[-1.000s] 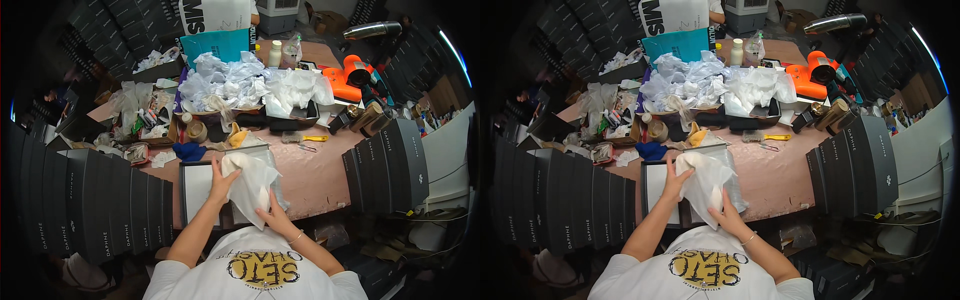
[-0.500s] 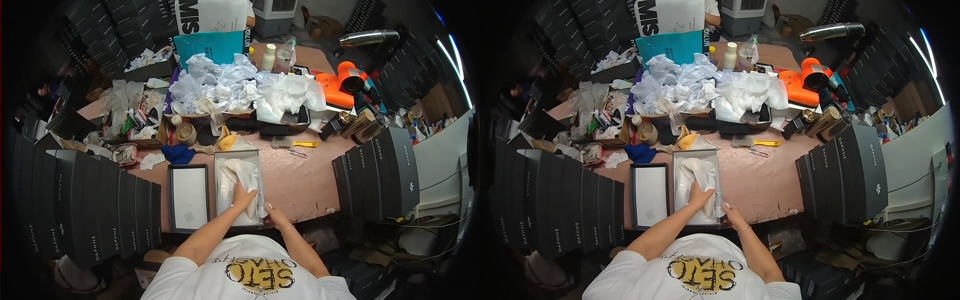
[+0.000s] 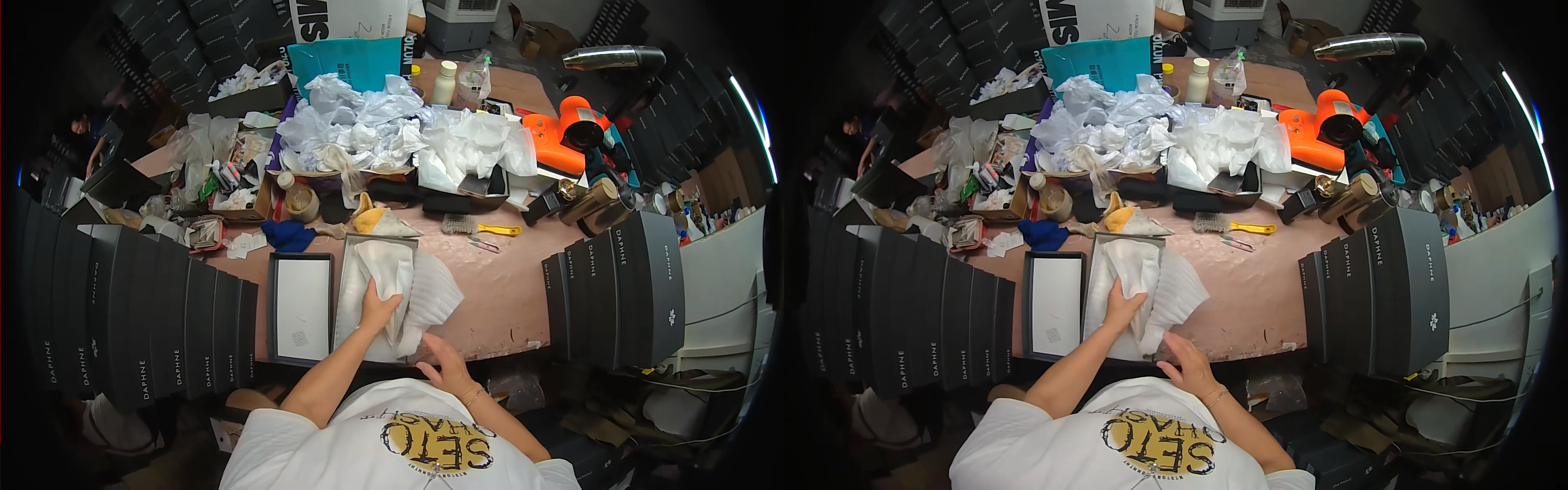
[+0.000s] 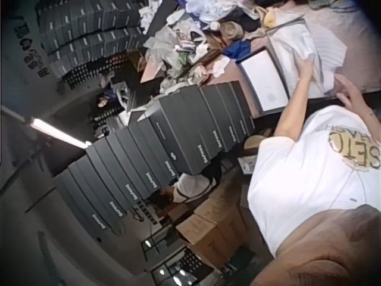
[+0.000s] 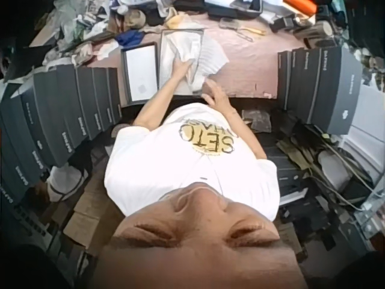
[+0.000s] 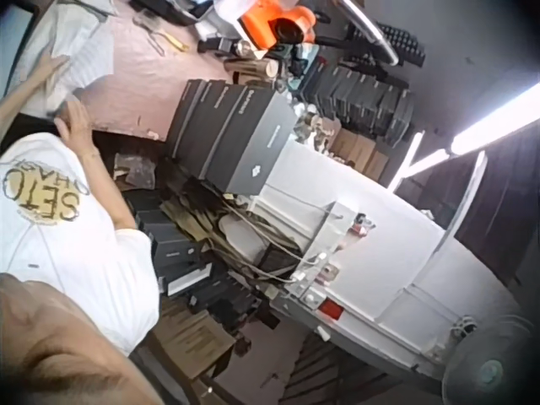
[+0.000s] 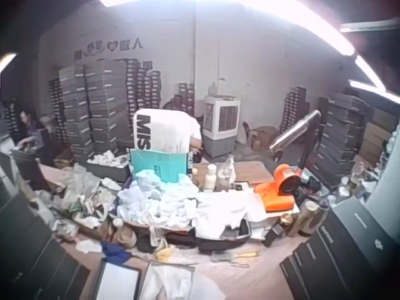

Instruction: The recorder is packing high-heeled shoes into boxes, wrapping them in tissue paper and placing them in protective bags.

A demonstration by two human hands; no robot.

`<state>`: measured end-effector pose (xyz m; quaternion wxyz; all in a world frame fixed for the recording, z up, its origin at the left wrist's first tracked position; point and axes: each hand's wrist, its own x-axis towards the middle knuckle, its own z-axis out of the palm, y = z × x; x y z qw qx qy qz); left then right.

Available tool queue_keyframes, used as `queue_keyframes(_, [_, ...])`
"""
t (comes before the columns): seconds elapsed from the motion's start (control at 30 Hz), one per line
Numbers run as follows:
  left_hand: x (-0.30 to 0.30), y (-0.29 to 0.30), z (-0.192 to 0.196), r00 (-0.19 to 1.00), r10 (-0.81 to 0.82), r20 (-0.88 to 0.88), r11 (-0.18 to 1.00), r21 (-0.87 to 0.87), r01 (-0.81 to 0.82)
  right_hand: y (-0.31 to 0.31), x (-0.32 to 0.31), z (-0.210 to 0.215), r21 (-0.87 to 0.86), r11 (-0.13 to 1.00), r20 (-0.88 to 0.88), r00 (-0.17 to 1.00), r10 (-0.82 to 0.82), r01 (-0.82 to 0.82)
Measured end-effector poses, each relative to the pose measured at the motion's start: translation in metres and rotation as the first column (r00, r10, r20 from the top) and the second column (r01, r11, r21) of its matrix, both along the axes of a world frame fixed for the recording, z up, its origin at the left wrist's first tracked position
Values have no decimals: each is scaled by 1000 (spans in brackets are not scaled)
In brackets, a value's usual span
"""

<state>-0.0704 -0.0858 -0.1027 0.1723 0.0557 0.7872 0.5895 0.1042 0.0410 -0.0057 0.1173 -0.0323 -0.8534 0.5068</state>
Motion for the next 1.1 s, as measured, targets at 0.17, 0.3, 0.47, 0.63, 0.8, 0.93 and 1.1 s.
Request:
queue_keyframes(0.17, [-2,10,-52,987,-18,157,1000,-10,20,53,33,-77,62,998,390,921,-21,-4])
queue_keyframes(0.3, [11,-32,44,962,-4,-275,1000,-9,1,47,11,-78,195,978,361,922,-137,69])
queue_keyframes(0.47, [7,-158,18,947,90,-307,925,-327,-194,-25,-89,-57,243,967,105,989,-100,72])
queue_keyframes(0.63, [27,-191,-13,956,-289,40,757,-602,254,-85,-121,-43,647,631,476,873,104,-428])
queue_keyframes(0.8, [32,-199,27,916,-232,-327,880,-473,54,-95,-93,-51,681,678,280,954,109,-277])
queue_keyframes(0.93, [39,-238,142,999,-38,-15,997,71,39,-90,-89,-65,579,758,259,949,179,-301])
queue_keyframes(1.1, [55,-202,188,915,-296,275,740,671,38,-66,-74,4,-224,965,72,990,-124,138])
